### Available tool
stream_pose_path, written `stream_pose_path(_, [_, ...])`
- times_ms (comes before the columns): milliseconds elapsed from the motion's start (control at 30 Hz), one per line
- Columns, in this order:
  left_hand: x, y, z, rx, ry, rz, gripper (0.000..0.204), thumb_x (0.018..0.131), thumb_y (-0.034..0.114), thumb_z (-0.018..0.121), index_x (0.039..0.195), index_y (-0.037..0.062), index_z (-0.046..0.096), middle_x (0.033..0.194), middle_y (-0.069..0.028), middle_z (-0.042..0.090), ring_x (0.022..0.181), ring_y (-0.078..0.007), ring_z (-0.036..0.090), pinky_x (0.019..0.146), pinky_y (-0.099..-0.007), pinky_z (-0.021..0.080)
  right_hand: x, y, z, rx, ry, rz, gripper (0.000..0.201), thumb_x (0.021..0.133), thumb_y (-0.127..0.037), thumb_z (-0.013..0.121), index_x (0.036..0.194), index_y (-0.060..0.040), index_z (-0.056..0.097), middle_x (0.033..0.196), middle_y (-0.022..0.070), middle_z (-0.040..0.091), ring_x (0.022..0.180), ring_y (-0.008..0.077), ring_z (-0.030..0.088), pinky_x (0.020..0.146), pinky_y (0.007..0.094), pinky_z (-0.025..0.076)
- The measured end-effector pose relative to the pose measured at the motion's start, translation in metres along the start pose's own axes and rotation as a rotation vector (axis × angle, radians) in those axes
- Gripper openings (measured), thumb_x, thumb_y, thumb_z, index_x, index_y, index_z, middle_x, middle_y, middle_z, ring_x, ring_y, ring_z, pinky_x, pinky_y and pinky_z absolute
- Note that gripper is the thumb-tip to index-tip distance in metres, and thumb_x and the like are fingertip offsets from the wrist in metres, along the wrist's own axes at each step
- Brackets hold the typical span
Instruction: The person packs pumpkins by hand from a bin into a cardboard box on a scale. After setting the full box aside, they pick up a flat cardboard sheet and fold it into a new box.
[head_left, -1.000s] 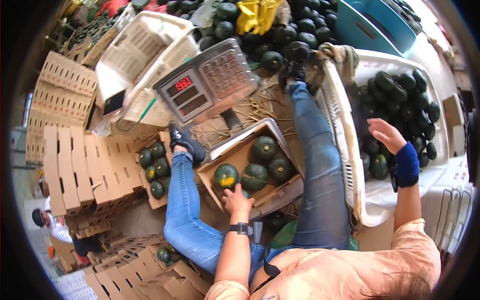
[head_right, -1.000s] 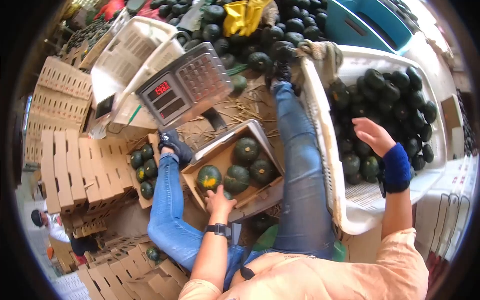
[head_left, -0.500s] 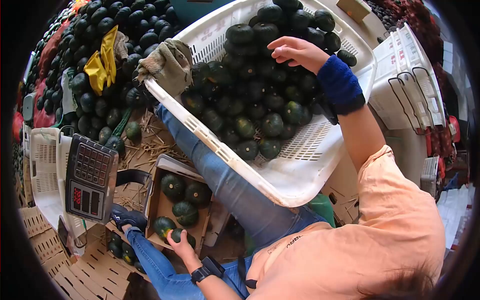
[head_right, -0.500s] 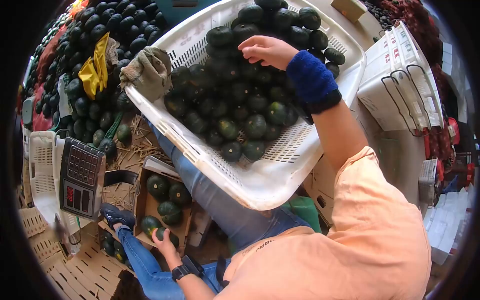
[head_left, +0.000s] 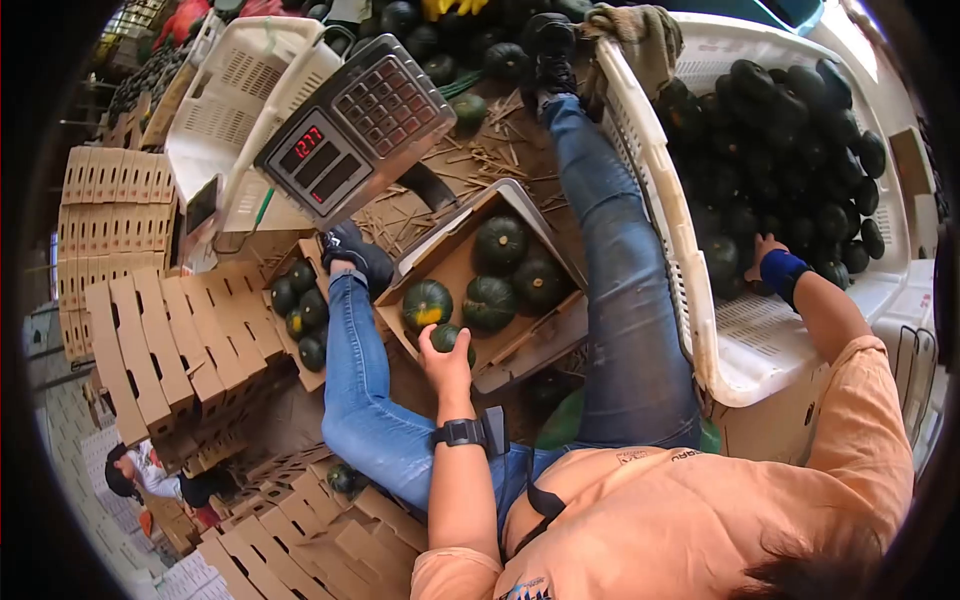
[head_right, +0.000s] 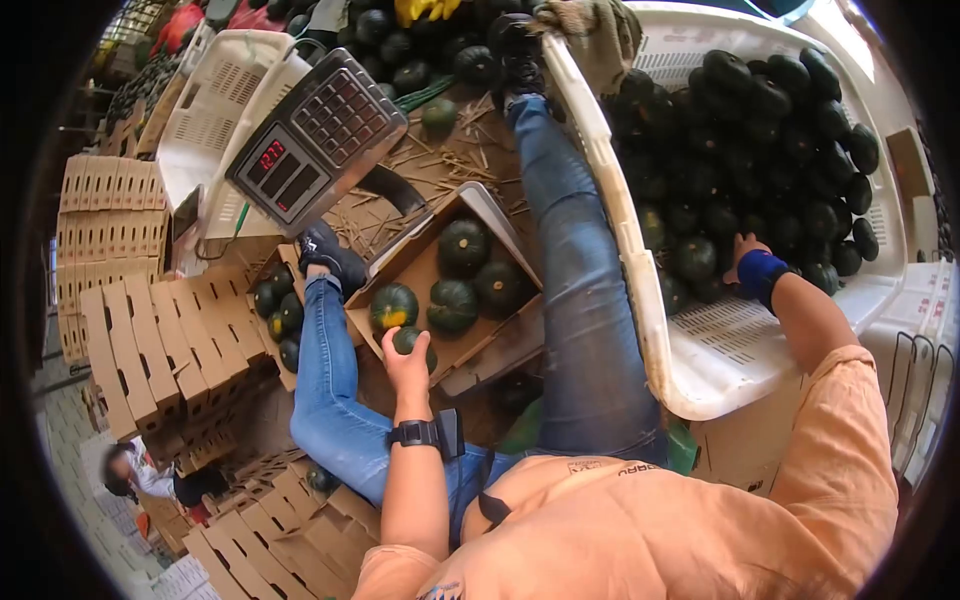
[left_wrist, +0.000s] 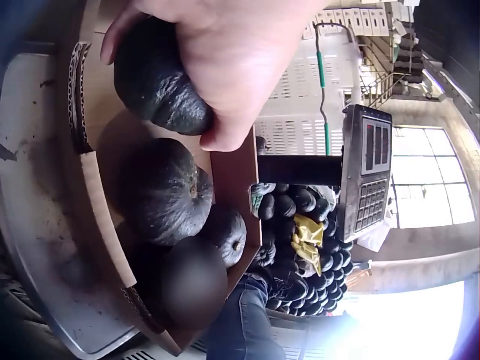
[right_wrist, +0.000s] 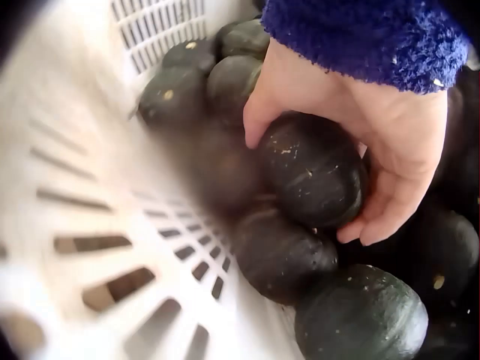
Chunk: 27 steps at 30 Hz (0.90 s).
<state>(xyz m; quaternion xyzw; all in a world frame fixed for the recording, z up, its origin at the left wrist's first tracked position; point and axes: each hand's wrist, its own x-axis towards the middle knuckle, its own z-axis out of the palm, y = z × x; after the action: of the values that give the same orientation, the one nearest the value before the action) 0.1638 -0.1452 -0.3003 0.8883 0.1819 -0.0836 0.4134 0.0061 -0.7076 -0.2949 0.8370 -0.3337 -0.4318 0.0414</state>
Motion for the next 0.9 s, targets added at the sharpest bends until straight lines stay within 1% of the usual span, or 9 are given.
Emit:
stream_pose_path(200, [-0.013,0.013,-0.002,0.472,-0.028,0.185,0.064,0.062,0.025,0.079,0.119,0.0234,0.049,0.123,-0.0131,0.039,0.114,-0.0353,0.041,0.091,-0.0446,0.042,-0.051,-0.003,-0.081,0.375,-0.347,0.018,0.087,0.065,-0.035,0.073,0.140,-0.0170,0.031,0.121,0.0131,0.055,0.107,0.0283,0.057,0.081,0.0413,0.054])
stream_pose_path(333, [-0.019,0.000,0.006,0.584,-0.072,0.150,0.067,0.061,0.019,0.079,0.120,0.0269,0.048,0.127,-0.0114,0.034,0.118,-0.0372,0.036,0.093,-0.0458,0.041,-0.068,0.013,-0.101,1.051,-0.346,-0.333,0.080,0.068,-0.029,0.070,0.138,-0.0184,0.032,0.122,0.0138,0.050,0.103,0.0286,0.057,0.071,0.0406,0.056])
stream_pose_path(500, [-0.008,0.008,0.005,0.406,0.011,0.069,0.059,0.069,0.022,0.073,0.122,0.0162,0.047,0.123,-0.0157,0.041,0.117,-0.0367,0.038,0.096,-0.0442,0.038,-0.142,-0.006,-0.158,1.952,-0.417,-1.100,0.071,0.080,-0.033,0.062,0.140,-0.0197,0.026,0.133,0.0206,0.039,0.124,0.0399,0.041,0.076,0.0512,0.056])
stream_pose_path(600, [0.020,0.021,0.004,0.068,0.402,0.235,0.055,0.072,0.023,0.069,0.122,0.0161,0.047,0.117,-0.0155,0.046,0.114,-0.0337,0.041,0.095,-0.0445,0.037,-0.207,-0.060,-0.193,2.165,-0.497,-1.319,0.067,0.085,-0.038,0.056,0.141,-0.0167,0.025,0.137,0.0237,0.035,0.124,0.0446,0.040,0.078,0.0530,0.055])
stream_pose_path(667, [0.044,0.029,0.011,0.148,0.424,0.264,0.056,0.073,0.025,0.069,0.123,0.0135,0.047,0.115,-0.0169,0.049,0.114,-0.0343,0.042,0.097,-0.0437,0.034,-0.239,-0.107,-0.205,2.144,-0.440,-1.257,0.065,0.086,-0.039,0.053,0.140,-0.0148,0.027,0.135,0.0222,0.038,0.121,0.0416,0.045,0.078,0.0520,0.055])
stream_pose_path(767, [0.056,0.039,0.018,0.474,0.111,0.176,0.065,0.066,0.027,0.074,0.125,0.0235,0.047,0.131,-0.0151,0.033,0.114,-0.0385,0.041,0.092,-0.0483,0.042,-0.257,-0.199,-0.204,1.978,-0.513,-1.162,0.057,0.085,-0.032,0.058,0.134,-0.0142,0.036,0.119,0.0132,0.051,0.101,0.0246,0.059,0.071,0.0408,0.056])
stream_pose_path(800, [0.060,0.033,0.018,0.559,0.050,0.173,0.066,0.065,0.028,0.075,0.125,0.0263,0.047,0.133,-0.0145,0.030,0.114,-0.0395,0.040,0.090,-0.0490,0.043,-0.258,-0.232,-0.201,1.890,-0.483,-1.000,0.053,0.082,-0.028,0.063,0.129,-0.0145,0.041,0.111,0.0101,0.054,0.092,0.0199,0.060,0.070,0.0371,0.054])
stream_pose_path(833, [0.062,0.036,0.017,0.510,0.054,0.125,0.069,0.062,0.028,0.076,0.125,0.0274,0.046,0.132,-0.0144,0.032,0.115,-0.0396,0.040,0.092,-0.0478,0.042,-0.244,-0.270,-0.188,1.792,-0.373,-0.918,0.054,0.080,-0.027,0.067,0.127,-0.0150,0.043,0.106,0.0085,0.056,0.087,0.0183,0.061,0.074,0.0354,0.054])
stream_pose_path(900, [0.070,0.028,0.014,0.386,0.082,0.071,0.072,0.059,0.027,0.078,0.124,0.0283,0.046,0.127,-0.0146,0.038,0.111,-0.0393,0.043,0.092,-0.0468,0.043,-0.203,-0.337,-0.144,1.212,0.298,-0.803,0.059,0.074,-0.026,0.071,0.126,-0.0204,0.045,0.121,0.0144,0.048,0.108,0.0286,0.052,0.088,0.0425,0.047])
